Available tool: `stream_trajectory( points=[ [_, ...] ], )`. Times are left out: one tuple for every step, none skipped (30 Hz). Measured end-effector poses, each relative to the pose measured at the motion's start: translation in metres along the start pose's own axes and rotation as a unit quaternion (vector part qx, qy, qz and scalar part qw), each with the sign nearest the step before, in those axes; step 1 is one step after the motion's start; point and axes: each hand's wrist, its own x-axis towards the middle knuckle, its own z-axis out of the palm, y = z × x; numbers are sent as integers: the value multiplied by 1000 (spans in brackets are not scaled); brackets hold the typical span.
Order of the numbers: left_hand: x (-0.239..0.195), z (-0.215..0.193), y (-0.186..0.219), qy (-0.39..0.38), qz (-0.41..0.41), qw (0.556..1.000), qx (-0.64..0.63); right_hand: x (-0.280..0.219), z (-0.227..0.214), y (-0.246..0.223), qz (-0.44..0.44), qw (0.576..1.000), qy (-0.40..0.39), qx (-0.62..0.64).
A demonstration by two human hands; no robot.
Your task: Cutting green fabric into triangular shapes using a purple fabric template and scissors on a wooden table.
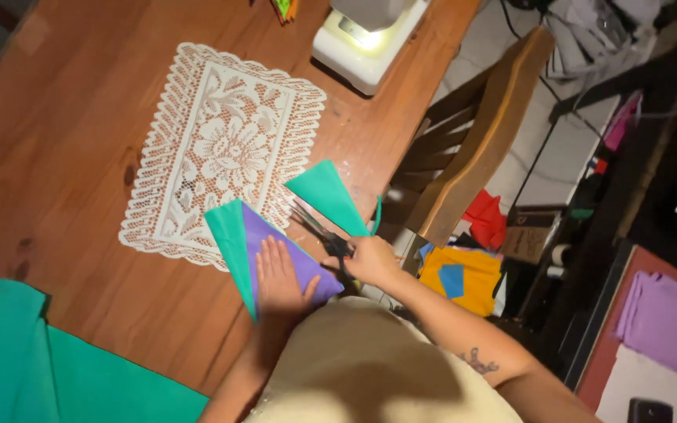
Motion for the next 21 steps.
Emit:
stream_trajectory(
  points=[
    [0,0,-2,-11,9,1000,-3,-1,-6,-9,-50,998,23,25],
    [1,-6,-3,-6,2,1000,-1,15,4,-12,-57,998,21,20],
    [2,-13,-5,-35,22,999,-5,30,15,-16,-99,991,70,48],
    [3,-19,-6,-61,41,997,-10,46,24,-20,-142,980,119,76],
    [7,-24,-14,-55,33,998,-8,65,34,-21,-151,979,117,70],
    [10,-29,-22,-94,81,992,-20,83,46,-22,-170,975,125,62],
    [12,-34,-31,-132,129,982,-32,102,57,-24,-190,971,133,55],
    [14,-31,-44,-126,119,984,-30,110,58,-27,-200,970,129,49],
    [16,-29,-57,-149,194,969,-35,117,58,-31,-238,961,135,36],
    [17,-28,-72,-172,267,948,-39,125,60,-37,-277,951,139,23],
    [15,-20,-86,-167,256,951,-36,128,64,-35,-287,948,134,19],
    [13,-12,-98,-184,306,934,-17,129,67,-32,-356,929,95,40],
    [10,-5,-111,-200,354,914,2,130,71,-30,-422,903,54,62],
    [11,-7,-117,-197,345,918,4,132,77,-25,-429,900,49,58],
    [13,-9,-122,-182,354,917,-17,134,83,-20,-421,905,42,42],
    [15,-11,-127,-166,365,915,-38,135,87,-13,-412,910,36,27],
    [19,-12,-126,-163,358,919,-37,135,86,-15,-417,908,32,23],
    [21,-14,-126,-159,370,913,-66,132,86,-17,-403,914,44,27],
    [24,-16,-124,-155,383,906,-94,129,86,-18,-389,919,56,30],
    [16,-15,-117,-155,379,907,-95,129,88,-16,-390,919,52,29],
    [10,-14,-109,-191,313,929,-46,130,90,-14,-381,922,56,35]
  ],
)
